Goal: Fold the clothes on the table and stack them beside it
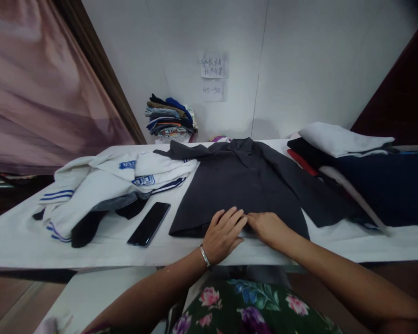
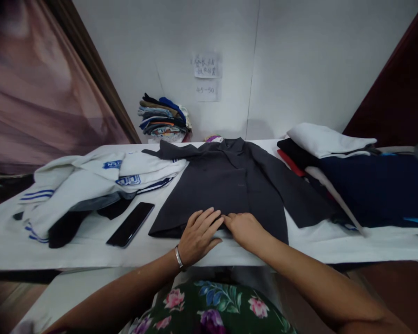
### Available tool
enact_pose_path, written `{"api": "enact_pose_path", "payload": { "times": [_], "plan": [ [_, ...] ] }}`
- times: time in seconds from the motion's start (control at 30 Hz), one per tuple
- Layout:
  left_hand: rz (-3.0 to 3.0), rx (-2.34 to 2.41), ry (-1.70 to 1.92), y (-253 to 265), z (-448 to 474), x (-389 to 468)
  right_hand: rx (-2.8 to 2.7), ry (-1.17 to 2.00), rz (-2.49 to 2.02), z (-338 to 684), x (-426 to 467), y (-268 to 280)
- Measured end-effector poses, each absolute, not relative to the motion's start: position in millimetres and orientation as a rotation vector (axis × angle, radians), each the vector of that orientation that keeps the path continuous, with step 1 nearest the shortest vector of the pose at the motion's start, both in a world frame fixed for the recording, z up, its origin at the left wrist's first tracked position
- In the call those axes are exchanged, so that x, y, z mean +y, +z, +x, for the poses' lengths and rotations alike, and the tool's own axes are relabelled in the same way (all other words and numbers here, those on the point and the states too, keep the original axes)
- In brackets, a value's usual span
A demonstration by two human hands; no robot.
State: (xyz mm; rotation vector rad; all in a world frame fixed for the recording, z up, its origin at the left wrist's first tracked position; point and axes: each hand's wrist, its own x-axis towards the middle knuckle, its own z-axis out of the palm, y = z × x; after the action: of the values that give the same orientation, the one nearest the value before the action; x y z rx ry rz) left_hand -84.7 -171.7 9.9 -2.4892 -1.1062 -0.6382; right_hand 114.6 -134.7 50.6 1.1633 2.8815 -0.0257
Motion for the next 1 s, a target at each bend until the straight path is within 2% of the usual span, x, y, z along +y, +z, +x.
{"api": "enact_pose_path", "payload": {
  "times": [0.2, 0.4, 0.53, 0.6, 0.7, 0.77, 0.83, 0.93, 1.0],
  "plan": [
    [-2.510, -1.224, -0.602, 0.5, -90.3, -157.0, 2.906, 0.151, 1.166, 109.9, -144.3, 38.9],
    [-2.644, -1.216, -0.507, 6.6, -97.7, -156.4, 2.907, 0.265, 1.466, 137.1, -162.2, -2.9],
    [-2.668, -1.246, -0.520, -0.6, -101.8, -163.6, 2.919, 0.250, 1.491, 156.0, -173.2, -28.3],
    [-2.627, -1.340, -0.450, -0.6, -104.0, -161.5, 2.908, 0.131, 1.485, 160.0, -169.7, -27.5],
    [-2.664, -1.463, -0.117, 25.9, -105.9, -140.8, 2.888, -0.233, 1.384, 160.9, -142.0, 6.9],
    [-2.674, -1.505, 0.100, 67.4, -104.2, -116.5, 2.879, -0.364, 1.300, 160.6, -110.6, 53.8],
    [-2.553, -1.520, 0.075, 121.1, -100.2, -91.5, 2.899, -0.162, 1.421, 161.2, -78.6, 110.4],
    [-2.298, -1.513, -0.118, 189.4, -95.5, -75.4, 2.967, 0.395, 1.730, 165.4, -55.3, 176.8],
    [-2.328, -1.428, -0.098, 204.3, -96.7, -85.9, 3.044, 0.416, 1.620, 169.1, -63.9, 187.7]
  ]
}}
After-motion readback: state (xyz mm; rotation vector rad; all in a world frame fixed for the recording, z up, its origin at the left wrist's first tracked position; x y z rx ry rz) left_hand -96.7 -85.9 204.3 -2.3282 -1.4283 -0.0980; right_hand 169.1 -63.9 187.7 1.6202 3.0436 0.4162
